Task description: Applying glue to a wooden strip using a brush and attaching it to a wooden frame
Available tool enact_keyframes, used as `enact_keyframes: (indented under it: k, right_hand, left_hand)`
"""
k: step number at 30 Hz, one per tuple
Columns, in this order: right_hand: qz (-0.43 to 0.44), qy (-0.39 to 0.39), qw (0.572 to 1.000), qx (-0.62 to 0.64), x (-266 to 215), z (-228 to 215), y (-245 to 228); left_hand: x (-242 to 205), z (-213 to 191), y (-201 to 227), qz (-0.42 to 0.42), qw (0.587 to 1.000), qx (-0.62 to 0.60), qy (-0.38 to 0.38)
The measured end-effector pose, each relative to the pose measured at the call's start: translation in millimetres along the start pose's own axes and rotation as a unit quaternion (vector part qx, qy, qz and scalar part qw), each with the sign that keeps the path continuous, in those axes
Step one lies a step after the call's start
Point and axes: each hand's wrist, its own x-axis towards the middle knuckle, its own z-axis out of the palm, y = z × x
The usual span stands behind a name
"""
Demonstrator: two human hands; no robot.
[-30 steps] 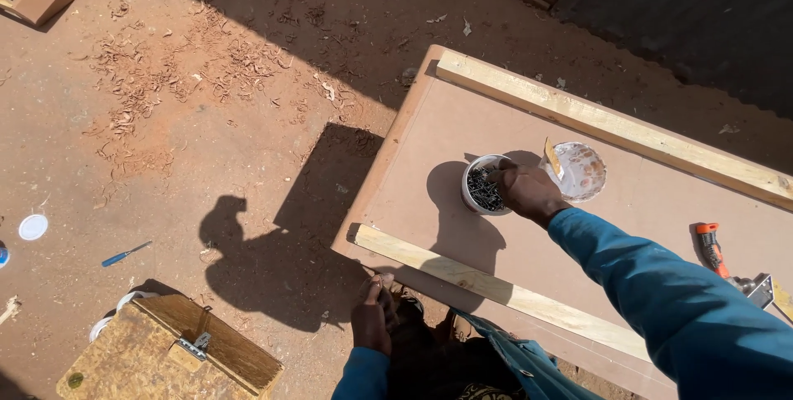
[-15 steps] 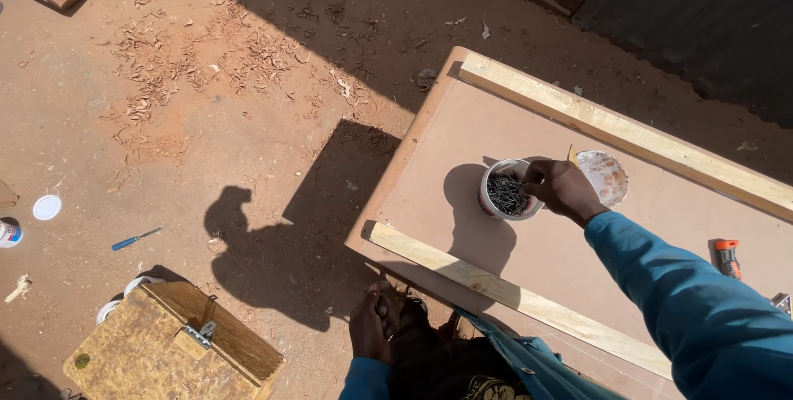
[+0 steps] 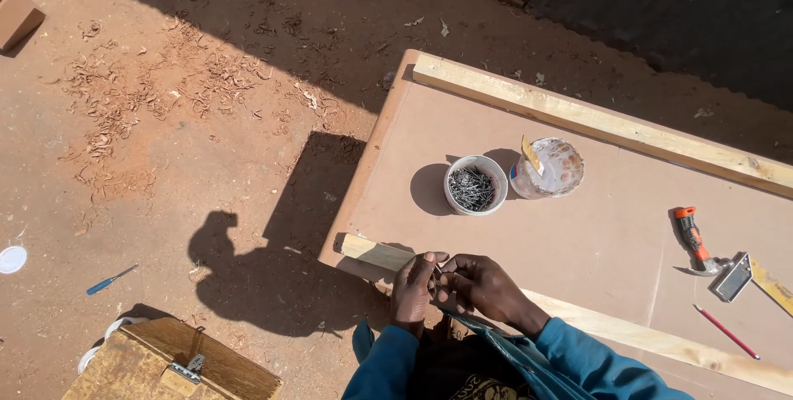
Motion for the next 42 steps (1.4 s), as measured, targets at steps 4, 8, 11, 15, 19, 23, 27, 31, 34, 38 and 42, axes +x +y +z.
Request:
enact_keyframes:
  k: [4,8,11,15,19,23,27,31,34,38,42]
  right_hand:
    - [0.055,-0.027,0.998,0.016,-5,13,2]
    - [0.018,-0.052,0.985,-0.162,9,-24,-10]
    - [-0.008,0.037,0.962,-0.27,31,-57,-34]
    - [-0.049,0.151,0.878,-0.452,81,-98,-37]
    - [-0.01,0.12,0.772,-0.624,123,-103,-35]
    - [-0.08,0.046,0.601,-0.794,166,-112,4]
    - [-0.008,0.092,0.726,-0.681,153,-96,-20]
    - [-0.007,0.064,0.761,-0.646,143,-98,-27]
    - [0.001,0.095,0.892,-0.441,135,-108,-27]
    - [-0.031,0.113,0.98,-0.162,83,-96,-55]
    - [-0.045,0.091,0.993,0.056,61,-113,-45]
  left_hand:
    - [2,-3,-10,-0.03,0.999,-0.02,0.022]
    - [29,-45,-49,-0.011,0.992,-0.117,0.05]
    - [17,-70,-43,0.031,0.976,-0.198,0.082]
    - [-2,-101,-41,0.041,0.964,-0.226,0.134]
    - [-23,-99,-7,-0.043,0.952,-0.191,0.235]
    - [-20,-111,-29,-0.029,0.959,-0.179,0.218]
    - [-17,-105,-36,-0.005,0.967,-0.181,0.179]
    - [-23,-93,-25,-0.045,0.96,-0.182,0.208]
    - [-28,-86,-14,-0.059,0.957,-0.189,0.213]
    - [-11,-93,-38,-0.032,0.963,-0.191,0.188]
    - [9,-92,-61,-0.001,0.969,-0.23,0.089]
